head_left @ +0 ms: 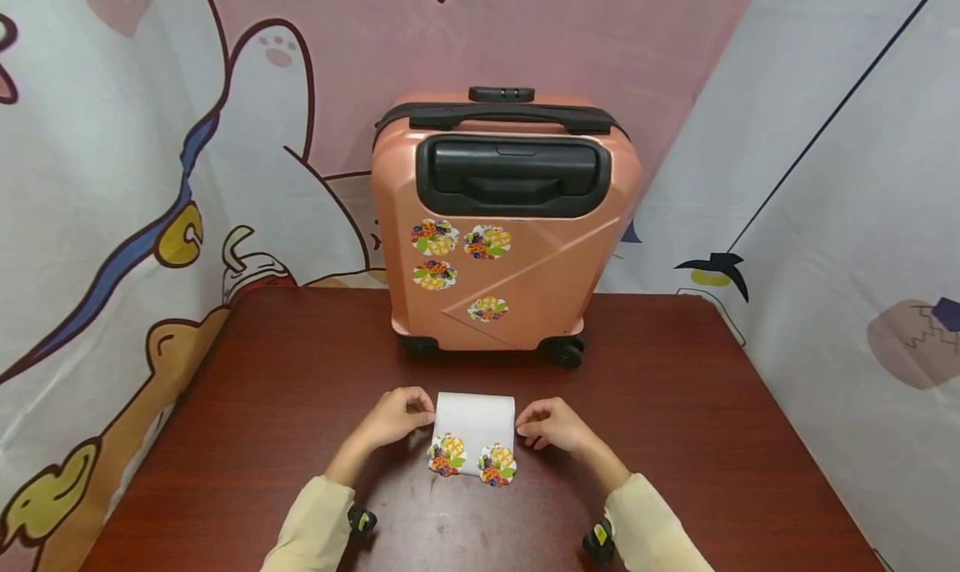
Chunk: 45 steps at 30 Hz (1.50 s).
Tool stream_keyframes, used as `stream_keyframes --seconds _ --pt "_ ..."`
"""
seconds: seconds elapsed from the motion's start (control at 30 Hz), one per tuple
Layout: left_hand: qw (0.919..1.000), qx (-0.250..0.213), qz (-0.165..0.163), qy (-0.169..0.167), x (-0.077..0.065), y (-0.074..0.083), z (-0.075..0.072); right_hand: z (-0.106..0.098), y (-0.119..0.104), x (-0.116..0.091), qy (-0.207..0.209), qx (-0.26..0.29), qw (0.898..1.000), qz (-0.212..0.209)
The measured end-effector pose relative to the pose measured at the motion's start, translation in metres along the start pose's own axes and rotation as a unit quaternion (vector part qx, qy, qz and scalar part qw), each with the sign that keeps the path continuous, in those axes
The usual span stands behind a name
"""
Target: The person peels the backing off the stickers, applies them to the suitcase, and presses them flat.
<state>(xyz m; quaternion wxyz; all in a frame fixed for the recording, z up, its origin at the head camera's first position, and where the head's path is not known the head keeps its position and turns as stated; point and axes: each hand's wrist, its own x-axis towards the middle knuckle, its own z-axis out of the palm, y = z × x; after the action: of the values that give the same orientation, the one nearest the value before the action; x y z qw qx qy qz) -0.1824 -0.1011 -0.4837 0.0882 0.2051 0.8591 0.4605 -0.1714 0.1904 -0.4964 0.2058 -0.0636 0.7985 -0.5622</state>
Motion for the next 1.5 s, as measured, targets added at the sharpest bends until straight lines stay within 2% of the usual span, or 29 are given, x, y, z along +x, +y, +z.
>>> stream_keyframes --seconds 0.2,0.33,0.43,0.7,0.9,1.07,1.27,1.5 --pt "0.9992 -0.004 0.006 -0.040 -0.006 -0.007 0.007 0.007 -0.008 -0.008 -0.027 0.006 1.000 -0.007" --pt "0.9982 -0.017 0.008 -0.057 -0.007 -0.011 0.011 0.009 0.007 -0.001 -0.030 0.014 0.999 -0.003" --pt "0.9980 -0.027 0.008 -0.056 -0.008 -0.012 0.013 0.009 0.009 0.000 -0.029 0.024 0.999 -0.003" --pt "0.9992 -0.023 0.007 -0.031 -0.007 -0.012 0.019 0.013 0.006 0.000 -0.030 0.043 0.999 -0.010" --pt "0.9979 -0.065 -0.001 -0.001 -0.006 -0.011 0.022 0.015 0.002 0.004 -0.006 0.053 0.998 -0.017" --pt "0.9956 -0.090 -0.013 0.023 -0.005 -0.010 0.024 0.020 -0.009 0.003 0.013 0.058 0.998 -0.022" --pt "0.9956 -0.082 -0.027 0.036 -0.002 -0.010 0.028 0.024 -0.028 -0.003 0.026 0.042 0.998 -0.034" --pt "0.9939 -0.087 -0.032 0.061 0.001 -0.008 0.028 0.023 -0.014 0.010 0.061 0.017 0.997 -0.044"
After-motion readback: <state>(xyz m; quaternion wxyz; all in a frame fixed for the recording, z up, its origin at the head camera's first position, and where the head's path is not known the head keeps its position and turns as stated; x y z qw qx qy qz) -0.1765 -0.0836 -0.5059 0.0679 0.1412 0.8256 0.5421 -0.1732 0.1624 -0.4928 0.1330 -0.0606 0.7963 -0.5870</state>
